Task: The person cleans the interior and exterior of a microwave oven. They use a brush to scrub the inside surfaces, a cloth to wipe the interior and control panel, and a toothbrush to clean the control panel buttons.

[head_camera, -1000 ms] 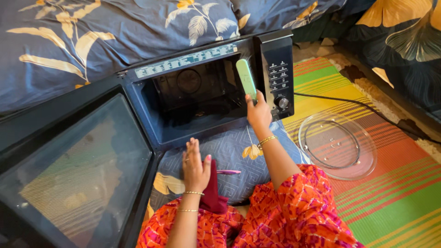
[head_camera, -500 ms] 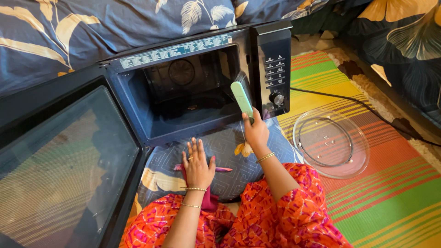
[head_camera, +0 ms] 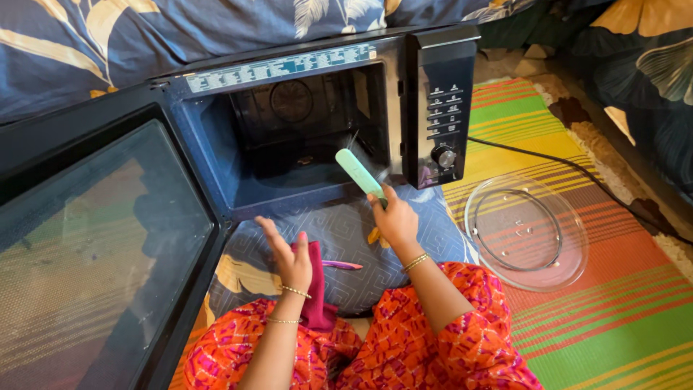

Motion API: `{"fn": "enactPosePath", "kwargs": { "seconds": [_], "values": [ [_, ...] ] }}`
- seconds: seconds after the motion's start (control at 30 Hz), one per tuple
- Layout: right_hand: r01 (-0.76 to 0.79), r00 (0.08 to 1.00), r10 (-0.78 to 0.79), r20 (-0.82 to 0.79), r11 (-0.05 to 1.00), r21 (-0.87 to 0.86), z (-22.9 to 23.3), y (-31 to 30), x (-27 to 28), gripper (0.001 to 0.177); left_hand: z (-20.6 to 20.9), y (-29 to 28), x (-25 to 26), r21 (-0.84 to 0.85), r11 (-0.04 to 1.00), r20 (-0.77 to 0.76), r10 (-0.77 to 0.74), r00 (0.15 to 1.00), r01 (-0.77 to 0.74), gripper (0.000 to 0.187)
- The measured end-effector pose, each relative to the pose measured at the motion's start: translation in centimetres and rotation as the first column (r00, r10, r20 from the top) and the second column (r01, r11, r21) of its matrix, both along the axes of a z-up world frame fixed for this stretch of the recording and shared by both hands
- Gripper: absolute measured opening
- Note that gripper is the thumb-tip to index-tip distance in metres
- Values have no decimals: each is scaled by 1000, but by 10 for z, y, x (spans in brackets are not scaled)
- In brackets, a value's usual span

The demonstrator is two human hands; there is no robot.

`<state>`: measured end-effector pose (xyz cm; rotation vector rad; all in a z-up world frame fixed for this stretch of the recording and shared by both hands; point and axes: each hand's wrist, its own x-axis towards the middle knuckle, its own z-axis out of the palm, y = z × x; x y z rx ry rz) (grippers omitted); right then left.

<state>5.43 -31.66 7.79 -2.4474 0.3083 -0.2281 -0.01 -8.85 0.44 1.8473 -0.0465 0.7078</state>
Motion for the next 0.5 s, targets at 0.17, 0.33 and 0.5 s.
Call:
{"fn": "enactPosePath", "kwargs": {
  "seconds": [0.17, 0.33, 0.5],
  "values": [
    [-24, 999, 24, -42, 1000, 1, 1, 6, 1, 49, -22, 18, 13, -573, 819, -71, -14, 997, -29, 97],
    [-99, 988, 98, -118, 995, 1, 5, 23, -6, 48, -45, 40, 23, -866, 493, 40, -87, 995, 78, 93],
    [-216, 975, 211, -69, 974, -70, 1, 43, -11, 46, -50, 51, 31, -965, 221, 123, -91, 988, 140, 89]
  ]
}}
